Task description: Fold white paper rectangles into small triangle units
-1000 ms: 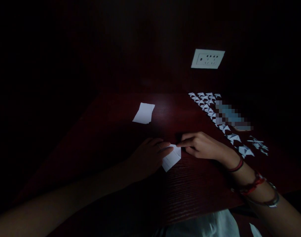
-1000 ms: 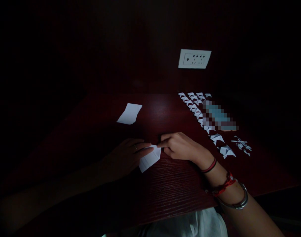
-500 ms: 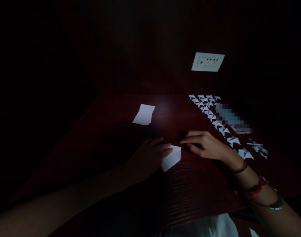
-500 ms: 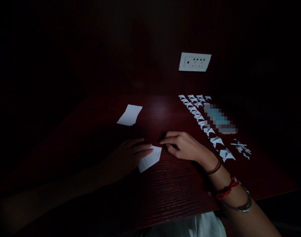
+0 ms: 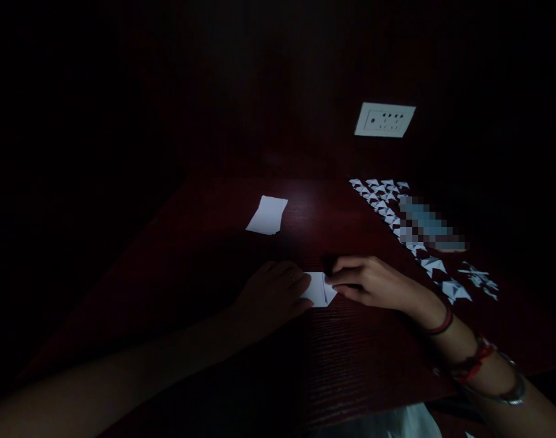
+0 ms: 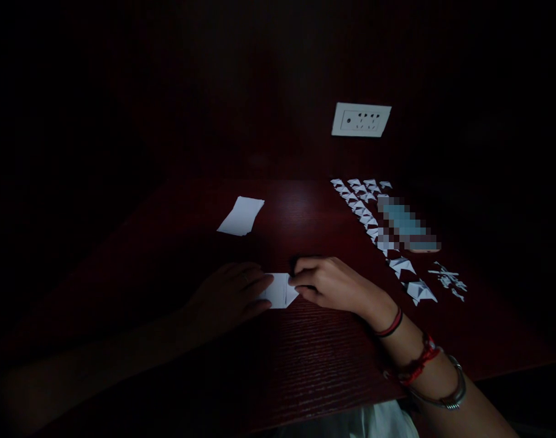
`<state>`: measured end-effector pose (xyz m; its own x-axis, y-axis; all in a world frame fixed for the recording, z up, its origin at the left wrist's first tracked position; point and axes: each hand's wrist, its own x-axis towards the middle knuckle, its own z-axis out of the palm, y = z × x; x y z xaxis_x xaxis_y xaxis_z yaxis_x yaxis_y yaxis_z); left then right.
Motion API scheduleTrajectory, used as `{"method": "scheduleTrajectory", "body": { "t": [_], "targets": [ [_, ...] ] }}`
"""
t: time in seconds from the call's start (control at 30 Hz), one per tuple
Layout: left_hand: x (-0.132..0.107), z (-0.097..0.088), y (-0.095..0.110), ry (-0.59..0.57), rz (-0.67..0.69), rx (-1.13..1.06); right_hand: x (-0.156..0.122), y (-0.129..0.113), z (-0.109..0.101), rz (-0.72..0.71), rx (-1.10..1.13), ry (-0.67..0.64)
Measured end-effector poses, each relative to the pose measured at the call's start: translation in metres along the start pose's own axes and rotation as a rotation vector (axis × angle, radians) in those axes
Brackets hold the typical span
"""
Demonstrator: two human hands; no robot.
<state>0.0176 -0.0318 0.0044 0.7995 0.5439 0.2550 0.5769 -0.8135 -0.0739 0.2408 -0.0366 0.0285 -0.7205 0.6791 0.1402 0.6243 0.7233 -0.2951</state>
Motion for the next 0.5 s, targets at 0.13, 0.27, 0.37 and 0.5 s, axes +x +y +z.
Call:
{"method": "scheduleTrajectory", "body": {
  "t": [0.13, 0.27, 0.37, 0.5],
  "targets": [
    [-0.001, 0.002, -0.004, 0.012, -0.013, 0.034, 0.000, -0.002, -0.001, -0.046, 0.105, -0.035],
    [-0.002, 0.002, -0.006, 0.009, 0.018, 0.048, 0.001, -0.001, -0.002, -0.072, 0.174, -0.052],
    [-0.003, 0.003, -0.003, 0.041, 0.002, 0.031, 0.002, 0.001, -0.002, -0.042, 0.200, -0.031],
    [-0.003, 0.007, -0.003, 0.040, 0.073, -0.033, 0.004, 0.008, -0.001, 0.086, 0.184, 0.085]
  ]
}}
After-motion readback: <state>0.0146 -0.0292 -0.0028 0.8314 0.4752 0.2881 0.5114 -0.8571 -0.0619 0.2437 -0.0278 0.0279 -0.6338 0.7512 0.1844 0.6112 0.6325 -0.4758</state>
